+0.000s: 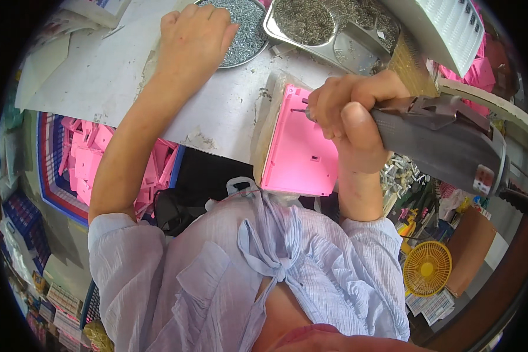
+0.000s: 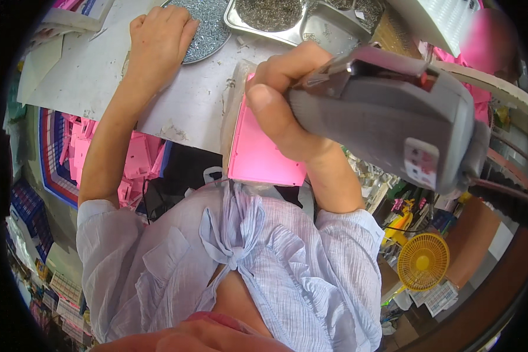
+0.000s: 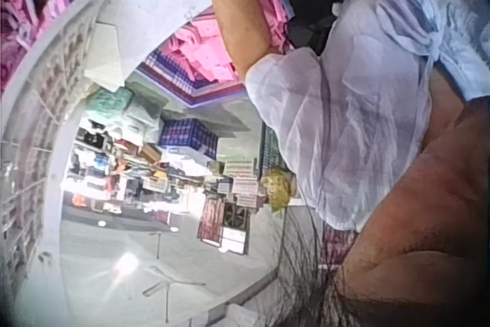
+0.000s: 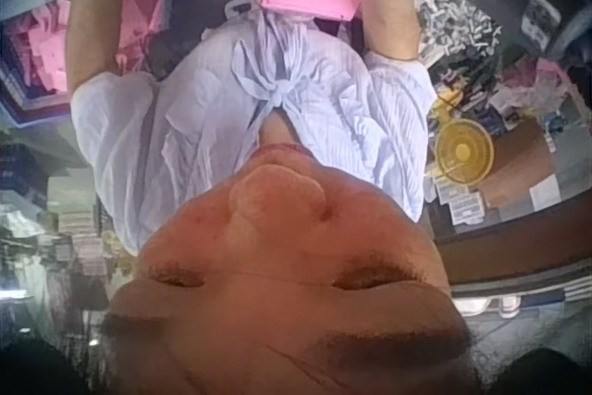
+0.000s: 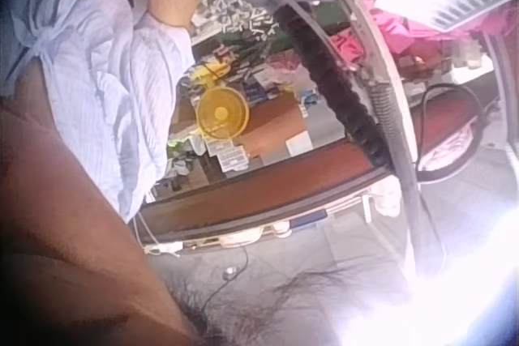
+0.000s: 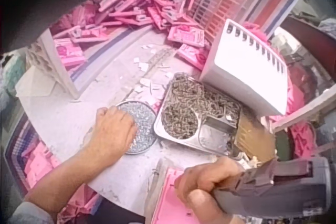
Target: Assembling and soldering components inside a pink toy electronic device.
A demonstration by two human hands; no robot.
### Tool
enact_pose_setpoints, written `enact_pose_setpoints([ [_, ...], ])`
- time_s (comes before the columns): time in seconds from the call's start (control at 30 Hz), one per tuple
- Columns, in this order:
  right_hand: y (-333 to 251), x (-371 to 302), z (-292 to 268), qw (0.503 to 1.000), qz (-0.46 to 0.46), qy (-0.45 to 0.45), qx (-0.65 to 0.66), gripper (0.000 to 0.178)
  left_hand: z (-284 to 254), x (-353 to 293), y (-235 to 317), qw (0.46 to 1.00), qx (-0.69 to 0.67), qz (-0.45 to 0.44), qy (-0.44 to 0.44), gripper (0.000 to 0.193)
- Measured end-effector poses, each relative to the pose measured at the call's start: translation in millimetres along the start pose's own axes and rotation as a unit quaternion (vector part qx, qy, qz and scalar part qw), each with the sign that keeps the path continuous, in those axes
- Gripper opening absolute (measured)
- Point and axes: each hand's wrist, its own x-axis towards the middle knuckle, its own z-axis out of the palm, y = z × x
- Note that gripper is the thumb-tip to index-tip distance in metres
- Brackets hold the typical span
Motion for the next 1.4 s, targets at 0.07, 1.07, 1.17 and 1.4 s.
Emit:
enact_pose_setpoints([
  [0.07, 7, -3, -1, 0.994, -0.009, -0.007, -0.105, 0.025, -2, 1, 1, 1.0, -0.02, -0.016, -0.016, 0.014],
  [1.07, -52, -26, 28, 0.99, 0.029, -0.032, 0.136, 0.026, -74, -64, 82, 0.914, -0.343, 0.218, 0.008, 0.028],
  [1.17, -54, -33, 28, 0.991, 0.042, -0.009, 0.126, 0.028, -52, -27, 36, 0.937, -0.315, 0.142, 0.047, 0.024],
  [1.4, -35, -51, 43, 0.993, 0.078, 0.02, 0.085, 0.028, -33, -16, 15, 0.993, -0.116, -0.027, -0.023, 0.014],
])
